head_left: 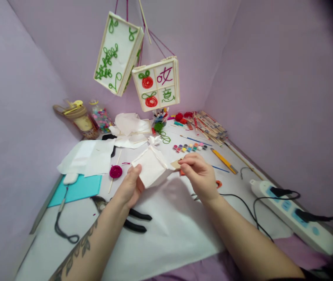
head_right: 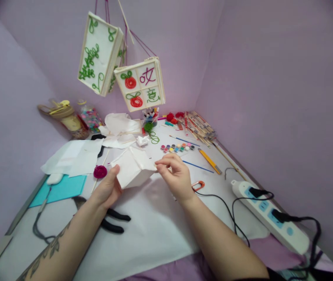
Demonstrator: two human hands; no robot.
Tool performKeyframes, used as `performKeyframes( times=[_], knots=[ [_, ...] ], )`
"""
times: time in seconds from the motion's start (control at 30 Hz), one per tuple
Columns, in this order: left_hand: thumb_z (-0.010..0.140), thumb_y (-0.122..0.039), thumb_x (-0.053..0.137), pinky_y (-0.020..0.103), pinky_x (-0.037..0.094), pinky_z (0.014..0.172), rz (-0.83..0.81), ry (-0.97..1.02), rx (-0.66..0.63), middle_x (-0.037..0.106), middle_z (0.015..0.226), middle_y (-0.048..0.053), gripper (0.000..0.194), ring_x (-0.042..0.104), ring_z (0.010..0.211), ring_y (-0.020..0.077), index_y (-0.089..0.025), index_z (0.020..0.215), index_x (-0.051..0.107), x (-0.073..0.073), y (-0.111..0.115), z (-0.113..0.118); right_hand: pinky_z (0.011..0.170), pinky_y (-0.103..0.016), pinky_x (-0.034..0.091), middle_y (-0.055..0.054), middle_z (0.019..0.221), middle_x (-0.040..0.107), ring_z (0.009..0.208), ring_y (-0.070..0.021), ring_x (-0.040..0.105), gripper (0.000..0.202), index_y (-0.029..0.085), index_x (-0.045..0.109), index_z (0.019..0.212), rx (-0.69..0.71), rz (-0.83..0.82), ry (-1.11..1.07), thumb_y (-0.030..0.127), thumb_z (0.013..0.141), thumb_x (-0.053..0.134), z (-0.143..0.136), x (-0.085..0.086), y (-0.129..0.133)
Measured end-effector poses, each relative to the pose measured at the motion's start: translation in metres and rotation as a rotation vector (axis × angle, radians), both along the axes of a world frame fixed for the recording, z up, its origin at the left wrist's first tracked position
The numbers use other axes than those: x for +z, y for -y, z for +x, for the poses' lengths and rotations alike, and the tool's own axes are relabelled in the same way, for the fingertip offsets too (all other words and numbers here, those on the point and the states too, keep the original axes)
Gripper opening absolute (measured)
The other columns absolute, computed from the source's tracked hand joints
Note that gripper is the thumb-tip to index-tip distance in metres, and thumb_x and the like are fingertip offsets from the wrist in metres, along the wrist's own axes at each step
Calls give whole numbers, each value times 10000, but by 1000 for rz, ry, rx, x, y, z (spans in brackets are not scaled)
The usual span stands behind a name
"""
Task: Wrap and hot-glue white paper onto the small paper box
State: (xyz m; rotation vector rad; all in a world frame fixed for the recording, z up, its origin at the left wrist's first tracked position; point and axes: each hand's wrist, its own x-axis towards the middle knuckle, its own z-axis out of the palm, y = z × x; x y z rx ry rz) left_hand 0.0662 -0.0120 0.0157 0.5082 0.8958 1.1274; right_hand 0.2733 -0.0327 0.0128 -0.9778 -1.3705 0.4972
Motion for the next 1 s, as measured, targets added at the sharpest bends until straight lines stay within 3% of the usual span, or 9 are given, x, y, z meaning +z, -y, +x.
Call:
performKeyframes(
  times=[0.1,0.27,0.4,0.6,0.73,0.83,1.0],
  knots=[
    [872,-307,618,389,525,997,-60,3,-68,710,1170,137,454,649,1139,283,-143,1291,555,4,1,2,668,-336,475,-27,820,611,754,-177,584,54,248,746,804,86,-151,-120,221,807,700,-3,0,-2],
    [878,-316,612,390,520,1008,-65,-25,-105,695,1208,137,507,648,1142,283,-142,1346,525,2,2,5,693,-329,467,-30,822,641,781,-177,598,38,253,765,808,142,-226,-95,249,801,728,-6,6,3],
    [895,-305,592,378,494,1041,-59,-9,-108,695,1209,139,510,644,1152,274,-123,1364,510,0,3,8,690,-318,472,-24,811,640,787,-173,603,46,251,756,806,138,-155,-1,223,817,721,-6,7,6],
    [911,-312,573,377,504,1030,-77,-25,-117,705,1189,133,500,646,1148,269,-129,1370,502,4,7,13,734,-348,498,-34,799,631,798,-186,607,46,222,725,820,-12,72,183,190,836,696,-9,3,5],
    [905,-370,583,390,534,991,-50,14,-170,700,1199,132,521,644,1151,285,-150,1371,504,6,10,15,703,-357,508,-47,799,626,789,-202,605,83,212,704,819,-85,180,227,283,811,746,-8,1,6],
    [881,-364,621,387,531,995,-35,25,-168,693,1214,136,546,635,1165,286,-152,1370,501,4,10,14,641,-339,504,-61,837,625,782,-205,600,152,211,695,862,-92,166,153,353,820,729,-5,2,7],
    [860,-373,654,389,515,1011,-21,14,-166,678,1241,141,566,633,1169,281,-157,1362,506,-2,9,11,642,-316,510,-51,842,633,786,-187,621,91,225,734,869,19,47,100,208,867,645,-3,5,6]
  ],
)
